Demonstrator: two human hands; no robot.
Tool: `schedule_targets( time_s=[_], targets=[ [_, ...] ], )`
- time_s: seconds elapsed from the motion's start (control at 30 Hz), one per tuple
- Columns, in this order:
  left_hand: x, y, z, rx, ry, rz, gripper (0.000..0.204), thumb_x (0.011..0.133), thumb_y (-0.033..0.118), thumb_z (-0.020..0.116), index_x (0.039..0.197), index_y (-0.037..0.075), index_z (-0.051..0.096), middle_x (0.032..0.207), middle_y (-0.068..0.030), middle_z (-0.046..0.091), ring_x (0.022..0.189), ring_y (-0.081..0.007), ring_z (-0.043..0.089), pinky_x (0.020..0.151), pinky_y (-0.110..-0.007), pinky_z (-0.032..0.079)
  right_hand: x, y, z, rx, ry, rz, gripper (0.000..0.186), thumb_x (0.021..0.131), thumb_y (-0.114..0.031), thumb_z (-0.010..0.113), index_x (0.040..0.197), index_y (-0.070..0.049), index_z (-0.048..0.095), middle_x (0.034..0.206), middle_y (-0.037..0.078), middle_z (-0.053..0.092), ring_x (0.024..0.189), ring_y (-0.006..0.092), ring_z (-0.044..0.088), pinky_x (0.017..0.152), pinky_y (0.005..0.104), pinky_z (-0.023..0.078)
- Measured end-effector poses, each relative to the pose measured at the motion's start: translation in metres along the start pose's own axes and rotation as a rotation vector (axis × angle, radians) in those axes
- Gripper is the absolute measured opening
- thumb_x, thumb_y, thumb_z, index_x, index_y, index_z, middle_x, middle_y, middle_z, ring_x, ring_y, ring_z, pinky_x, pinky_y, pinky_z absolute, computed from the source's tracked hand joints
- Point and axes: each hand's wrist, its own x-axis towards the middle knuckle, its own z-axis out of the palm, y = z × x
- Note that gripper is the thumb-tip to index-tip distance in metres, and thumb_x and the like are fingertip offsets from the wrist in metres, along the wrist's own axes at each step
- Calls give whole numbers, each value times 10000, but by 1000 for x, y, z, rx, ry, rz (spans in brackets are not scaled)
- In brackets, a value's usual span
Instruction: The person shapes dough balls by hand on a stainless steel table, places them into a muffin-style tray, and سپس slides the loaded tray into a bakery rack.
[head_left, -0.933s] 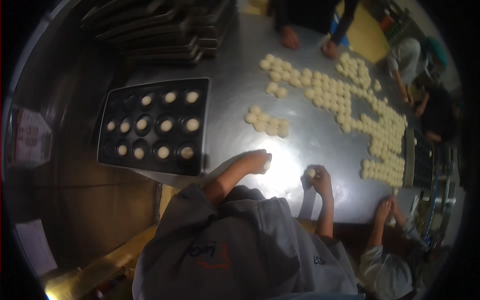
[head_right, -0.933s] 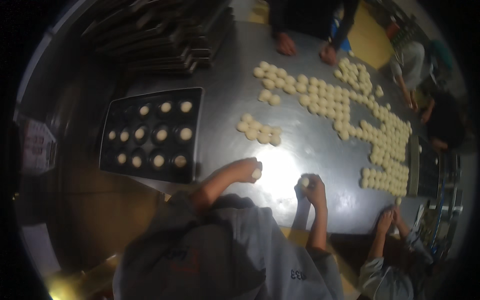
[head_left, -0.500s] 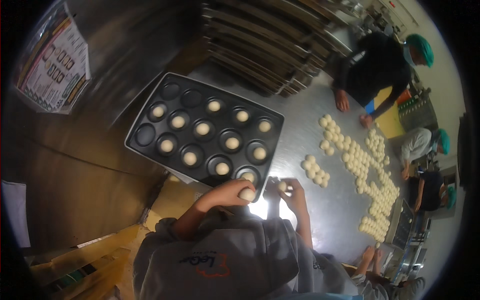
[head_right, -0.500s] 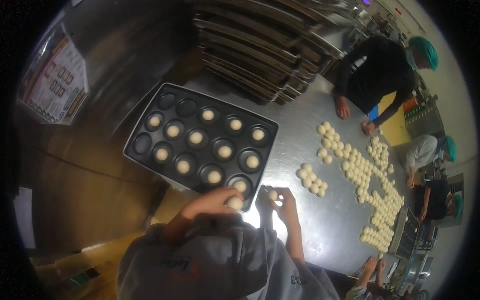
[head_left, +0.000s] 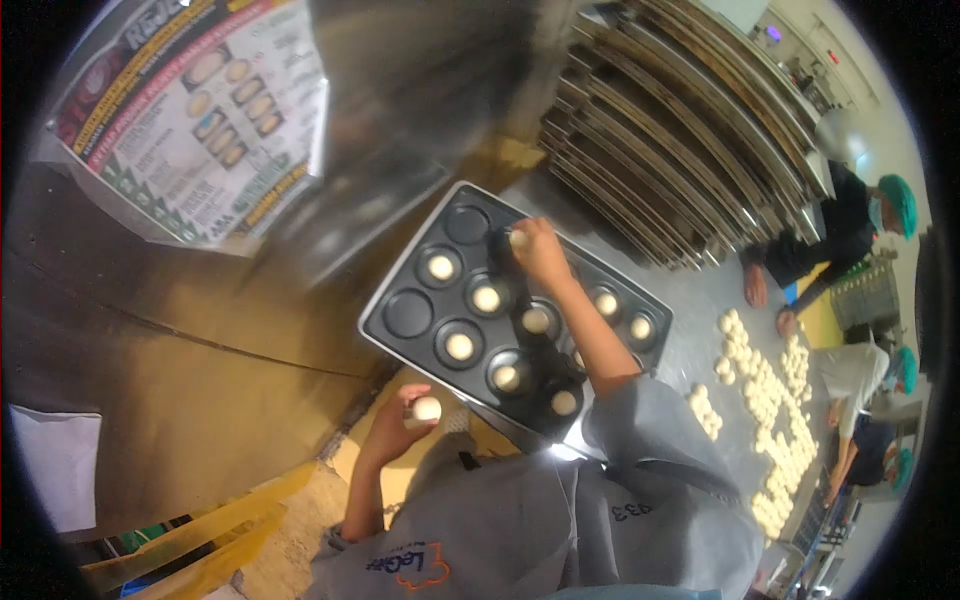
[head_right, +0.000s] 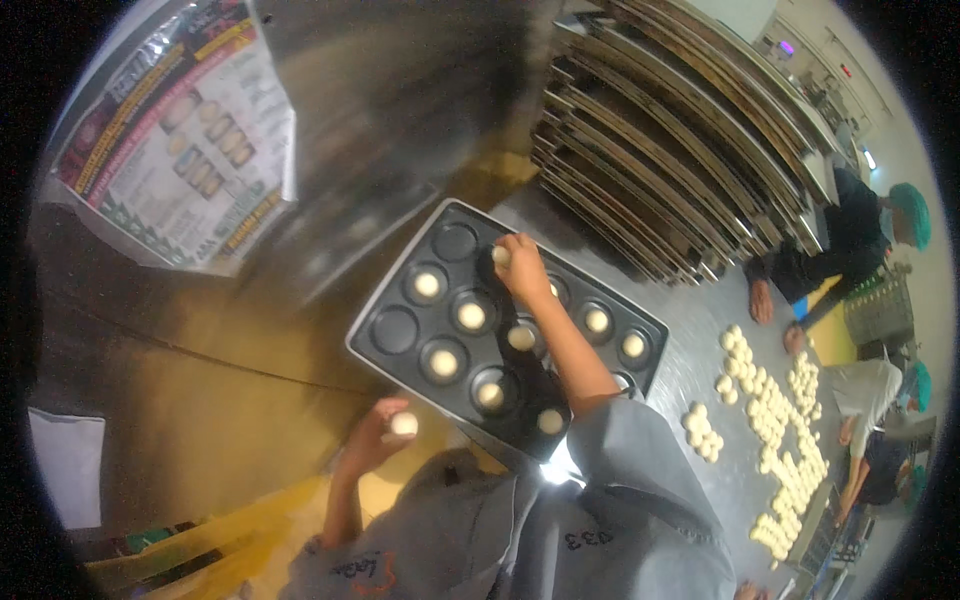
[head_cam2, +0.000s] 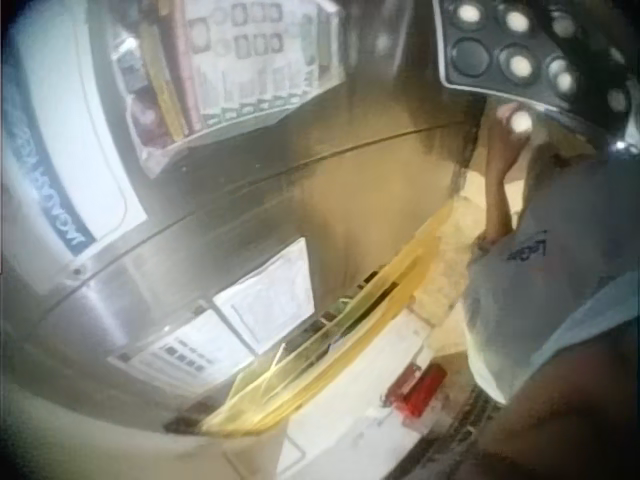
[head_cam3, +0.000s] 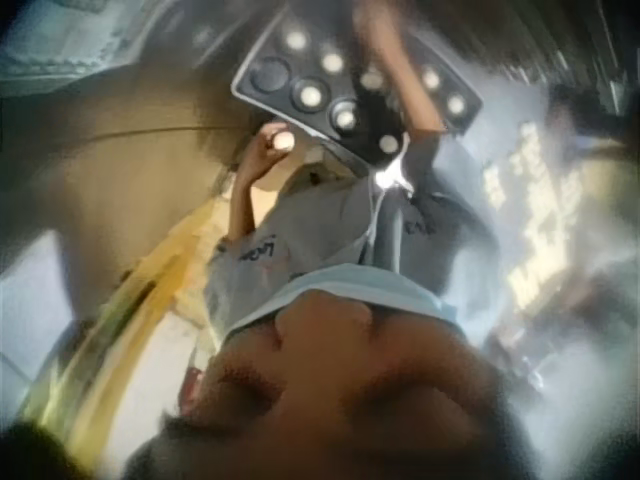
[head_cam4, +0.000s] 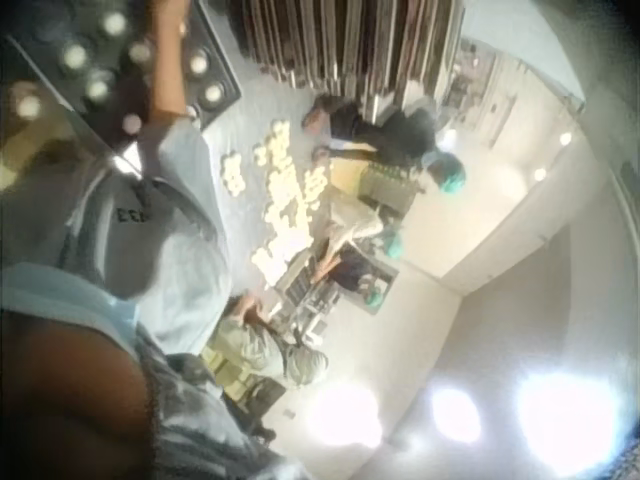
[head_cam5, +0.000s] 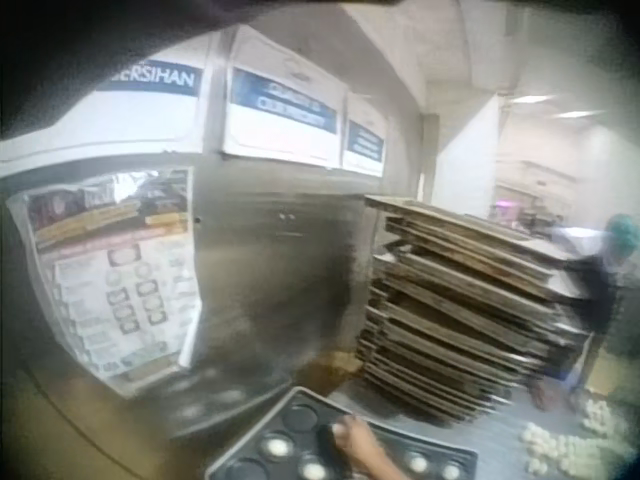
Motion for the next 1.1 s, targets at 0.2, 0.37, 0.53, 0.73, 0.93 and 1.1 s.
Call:
schedule_targets(
  time_s=[0.2,0.37,0.53,0.73,0.93,1.1],
  targets=[
    [16,7,-6,-136,59,-177,546,822,54,795,1314,62,556,1229,-118,644,1146,-240,639,962,-363,535,8,77,71,-217,-314,212,562,698,-113,823,1220,-126,616,1274,172,547,1192,446,517,1000,495,479],
    [53,-3,-8,-314,33,-236,567,820,25,784,1329,27,534,1183,-97,648,1095,-191,644,968,-337,514,-49,11,11,-172,-47,180,582,735,-144,822,1275,-150,603,1305,191,515,1255,429,470,1055,495,435],
    [195,-15,0,-175,44,112,565,812,-2,751,1331,19,528,1210,-135,646,1188,-225,611,1004,-345,486,-202,4,-75,-177,100,334,489,776,-126,790,1235,-109,620,1335,190,499,1260,409,467,1056,492,420],
    [356,-78,24,378,146,278,505,747,59,751,1224,29,588,1218,-210,623,1169,-387,587,1022,-445,469,-376,-3,-128,-261,282,689,335,803,-77,765,1110,-57,631,1177,176,574,1156,366,522,942,448,477],
    [384,-95,53,628,81,263,487,753,75,721,1219,28,586,1190,-195,568,1131,-413,548,981,-493,473,-467,-22,-109,-248,567,981,272,824,-49,753,1081,-77,666,1089,137,620,1006,301,616,814,384,527],
    [381,-100,45,654,59,273,694,805,97,725,1438,45,445,1364,-208,493,1287,-402,463,1081,-472,410,-403,-33,-118,-336,361,861,321,866,-130,731,1158,-68,615,1104,175,603,1019,352,618,822,443,542]
  ],
)
